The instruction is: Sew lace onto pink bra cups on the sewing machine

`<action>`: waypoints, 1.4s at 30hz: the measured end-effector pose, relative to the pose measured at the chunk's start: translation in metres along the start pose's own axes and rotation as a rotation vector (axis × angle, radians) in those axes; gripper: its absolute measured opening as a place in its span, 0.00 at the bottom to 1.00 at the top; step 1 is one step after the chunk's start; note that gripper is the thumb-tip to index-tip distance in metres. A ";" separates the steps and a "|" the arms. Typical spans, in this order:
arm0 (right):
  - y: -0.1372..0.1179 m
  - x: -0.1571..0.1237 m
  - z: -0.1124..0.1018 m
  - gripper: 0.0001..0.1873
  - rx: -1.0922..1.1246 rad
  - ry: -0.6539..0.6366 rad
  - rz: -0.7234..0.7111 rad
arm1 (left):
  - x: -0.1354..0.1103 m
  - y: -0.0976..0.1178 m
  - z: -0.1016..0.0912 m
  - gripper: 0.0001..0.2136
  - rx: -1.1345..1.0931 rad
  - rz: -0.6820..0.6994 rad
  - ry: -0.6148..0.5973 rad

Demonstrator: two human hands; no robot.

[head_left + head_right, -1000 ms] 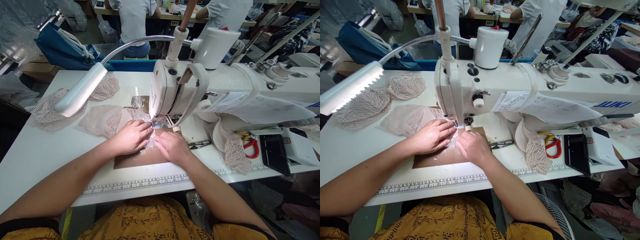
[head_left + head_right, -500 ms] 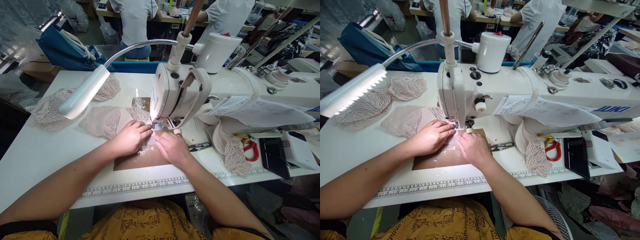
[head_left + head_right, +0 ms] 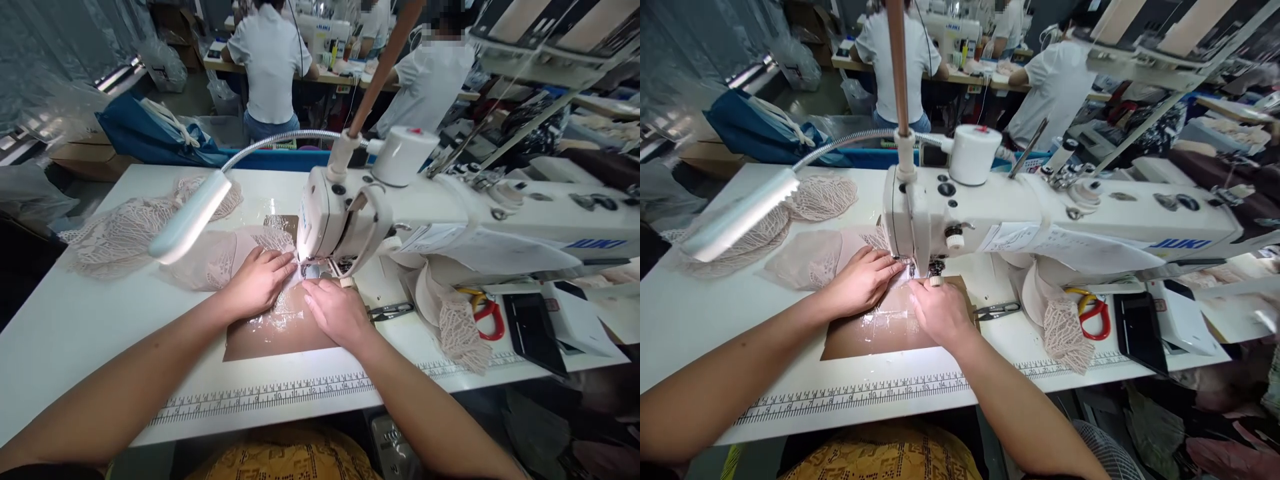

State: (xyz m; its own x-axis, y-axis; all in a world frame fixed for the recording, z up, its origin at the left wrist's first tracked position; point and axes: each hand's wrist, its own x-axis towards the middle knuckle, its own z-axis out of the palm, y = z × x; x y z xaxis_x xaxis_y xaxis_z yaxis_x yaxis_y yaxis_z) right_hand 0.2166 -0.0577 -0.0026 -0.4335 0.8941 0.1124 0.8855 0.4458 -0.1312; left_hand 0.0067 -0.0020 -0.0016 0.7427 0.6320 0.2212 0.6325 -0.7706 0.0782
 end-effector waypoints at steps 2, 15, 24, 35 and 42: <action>0.000 0.000 -0.001 0.18 0.006 -0.003 -0.006 | -0.002 -0.001 0.000 0.19 -0.006 -0.021 0.021; -0.004 -0.001 -0.006 0.18 0.076 -0.010 0.010 | -0.010 0.000 -0.001 0.20 -0.098 -0.197 0.105; 0.023 -0.047 -0.062 0.21 0.136 -0.125 0.042 | -0.021 -0.020 -0.010 0.15 -0.182 -0.309 0.116; 0.074 -0.088 -0.058 0.26 -0.145 -0.228 0.165 | -0.043 0.033 -0.062 0.12 -0.653 -0.065 -0.227; 0.079 -0.081 -0.060 0.22 -0.136 -0.198 0.137 | -0.031 0.035 -0.058 0.18 -0.688 -0.184 -0.081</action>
State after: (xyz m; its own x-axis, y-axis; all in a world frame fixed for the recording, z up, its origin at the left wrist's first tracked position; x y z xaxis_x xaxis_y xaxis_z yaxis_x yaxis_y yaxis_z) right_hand 0.3315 -0.0977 0.0367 -0.3203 0.9427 -0.0936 0.9468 0.3219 0.0026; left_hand -0.0068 -0.0534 0.0507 0.6678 0.7405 0.0748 0.4872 -0.5109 0.7082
